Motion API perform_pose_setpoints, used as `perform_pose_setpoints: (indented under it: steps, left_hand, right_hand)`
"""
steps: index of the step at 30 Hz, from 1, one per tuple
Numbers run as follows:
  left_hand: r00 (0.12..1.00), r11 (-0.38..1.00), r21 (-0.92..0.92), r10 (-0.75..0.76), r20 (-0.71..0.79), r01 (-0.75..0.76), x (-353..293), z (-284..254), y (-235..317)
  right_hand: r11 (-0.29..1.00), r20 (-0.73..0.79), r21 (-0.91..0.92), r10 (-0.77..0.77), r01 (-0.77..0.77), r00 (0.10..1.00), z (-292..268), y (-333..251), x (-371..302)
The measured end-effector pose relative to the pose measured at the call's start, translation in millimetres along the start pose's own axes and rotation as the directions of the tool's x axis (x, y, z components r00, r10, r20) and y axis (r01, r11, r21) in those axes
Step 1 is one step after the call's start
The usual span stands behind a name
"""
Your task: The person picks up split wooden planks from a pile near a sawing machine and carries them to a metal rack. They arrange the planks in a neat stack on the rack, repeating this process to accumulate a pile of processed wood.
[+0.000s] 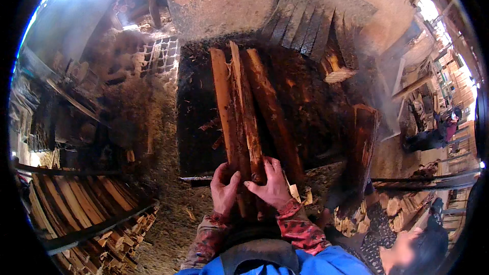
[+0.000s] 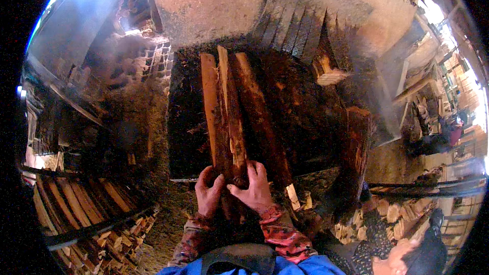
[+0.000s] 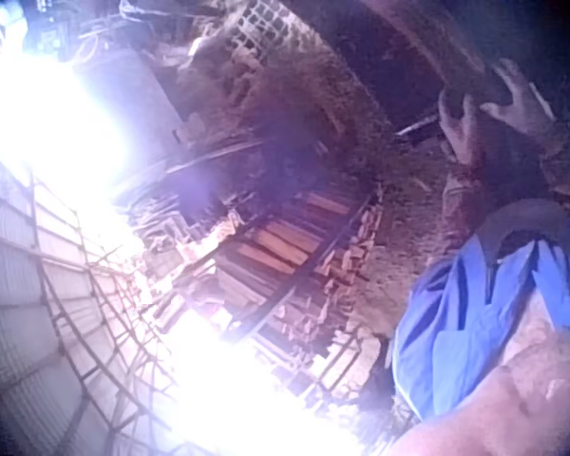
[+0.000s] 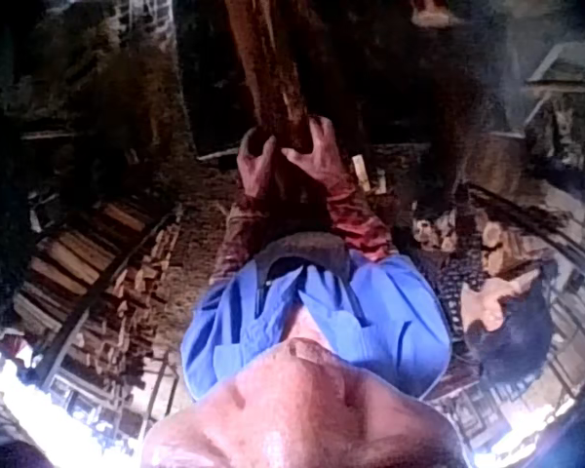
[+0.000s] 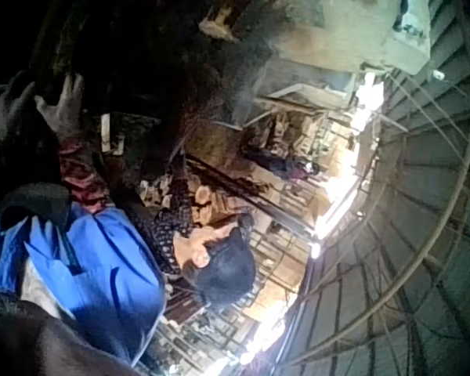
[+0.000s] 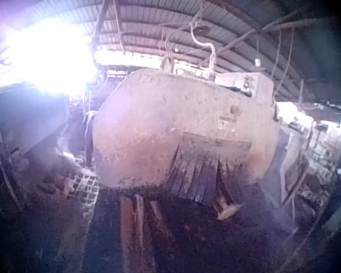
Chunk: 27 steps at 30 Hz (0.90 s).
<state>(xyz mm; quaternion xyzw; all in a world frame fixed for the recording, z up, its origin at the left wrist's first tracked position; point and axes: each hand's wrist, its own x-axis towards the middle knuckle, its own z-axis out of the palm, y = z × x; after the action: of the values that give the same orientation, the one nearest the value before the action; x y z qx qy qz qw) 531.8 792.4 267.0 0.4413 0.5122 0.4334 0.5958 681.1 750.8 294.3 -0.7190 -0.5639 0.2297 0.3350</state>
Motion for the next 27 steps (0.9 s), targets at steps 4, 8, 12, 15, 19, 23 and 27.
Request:
perform_pose_setpoints:
  steps: [4,8,12,15,19,23,27]
  left_hand:
    - [0.996,0.995,0.096,-0.048,0.072,0.041,22,2,22]
    - [0.999,0.977,0.213,0.02,0.032,-0.026,45,8,20]
    - [0.999,0.977,0.211,0.001,0.042,-0.01,70,12,19]
    - [0.997,0.969,0.247,-0.01,0.073,-0.008,80,22,20]
    - [0.992,0.991,0.06,0.122,0.029,-0.124,74,44,28]
    - [0.995,0.976,0.196,0.096,0.008,-0.096,72,49,40]
    - [0.994,0.956,0.284,0.048,0.095,-0.073,81,40,25]
  right_hand:
    - [0.996,0.021,0.08,-0.027,0.025,0.999,-6,9,2]
    - [0.997,0.027,-0.008,-0.071,0.071,0.997,-6,5,3]
    - [0.994,-0.012,-0.007,-0.105,0.105,0.994,-25,5,6]
    - [0.999,-0.124,-0.025,-0.042,0.04,0.991,-38,23,11]
    - [0.911,-0.143,-0.411,-0.032,-0.03,0.989,-46,59,15]
    - [0.861,-0.072,-0.495,0.091,-0.115,0.993,-45,66,18]
    - [0.909,-0.054,-0.396,0.12,-0.132,0.991,-53,60,30]
